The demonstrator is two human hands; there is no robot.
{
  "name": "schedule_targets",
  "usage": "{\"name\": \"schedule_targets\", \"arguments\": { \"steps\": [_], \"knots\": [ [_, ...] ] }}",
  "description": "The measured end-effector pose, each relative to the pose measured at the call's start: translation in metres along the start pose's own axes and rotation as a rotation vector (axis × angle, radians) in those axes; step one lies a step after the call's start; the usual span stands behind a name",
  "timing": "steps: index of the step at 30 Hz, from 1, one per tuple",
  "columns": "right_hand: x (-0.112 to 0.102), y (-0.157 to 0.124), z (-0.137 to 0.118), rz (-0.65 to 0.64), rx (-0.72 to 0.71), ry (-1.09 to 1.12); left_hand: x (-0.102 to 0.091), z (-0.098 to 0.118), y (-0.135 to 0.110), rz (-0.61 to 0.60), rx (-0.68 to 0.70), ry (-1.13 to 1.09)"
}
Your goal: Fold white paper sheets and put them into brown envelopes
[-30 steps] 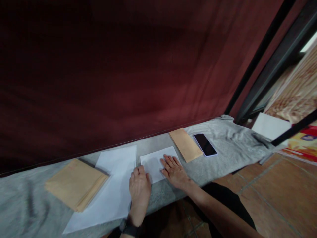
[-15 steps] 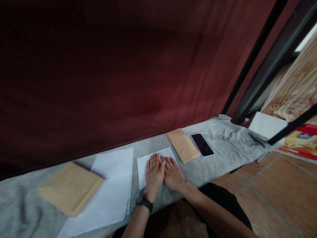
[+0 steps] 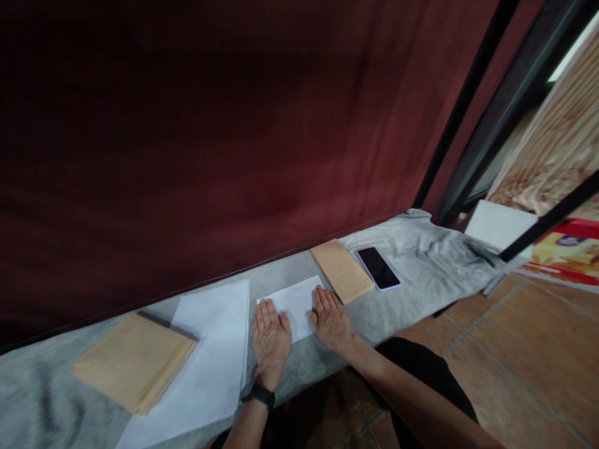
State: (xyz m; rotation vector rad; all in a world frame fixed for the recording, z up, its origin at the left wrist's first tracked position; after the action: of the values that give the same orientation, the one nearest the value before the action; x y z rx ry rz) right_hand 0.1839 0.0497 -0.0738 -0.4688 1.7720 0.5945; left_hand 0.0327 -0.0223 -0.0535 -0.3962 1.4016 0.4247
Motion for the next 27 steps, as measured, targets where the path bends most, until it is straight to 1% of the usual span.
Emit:
{"name": "schedule_targets", "arguments": {
  "steps": [3,6,9,11,15,18,21,24,27],
  "knots": [
    [-0.002,-0.001,0.001,-0.002,0.022,-0.007,0.0,-0.002,-0.003,0.001,-0.002,0.003],
    [-0.01,-0.003,0.002,-0.01,0.028,-0.006,-0.001,-0.001,-0.004,-0.004,-0.006,0.015],
    [-0.023,-0.003,0.001,-0.024,-0.039,0.024,-0.003,0.001,-0.005,0.002,-0.034,0.04],
    [-0.031,0.0,-0.003,-0.058,-0.101,0.05,-0.004,0.003,-0.006,0.007,-0.041,0.054],
    [-0.037,0.015,-0.019,-0.153,-0.197,0.091,-0.006,0.005,-0.007,0.016,-0.032,0.071],
    [-0.03,0.027,-0.033,-0.176,-0.258,0.107,-0.006,0.006,-0.008,-0.003,-0.043,0.111],
    [-0.016,0.033,-0.039,-0.162,-0.271,0.089,-0.004,0.006,-0.008,0.002,-0.044,0.138],
    [-0.004,0.034,-0.033,-0.118,-0.265,0.035,-0.002,0.005,-0.009,0.039,-0.019,0.139],
    [0.003,0.036,-0.022,-0.06,-0.237,-0.014,-0.001,0.004,-0.01,0.058,-0.01,0.133]
  ]
}}
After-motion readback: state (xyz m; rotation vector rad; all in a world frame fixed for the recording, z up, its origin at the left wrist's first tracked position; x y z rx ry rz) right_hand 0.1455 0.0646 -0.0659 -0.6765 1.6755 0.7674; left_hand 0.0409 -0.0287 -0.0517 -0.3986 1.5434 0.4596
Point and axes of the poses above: each hand's wrist, its own y-axis towards the middle knuckle, its own x-axis out of the palm, z = x × y, the point moved 1 cm from there along y, towards the middle knuckle, and after that the axes turned 13 degrees about -z, right-handed, at the moved point
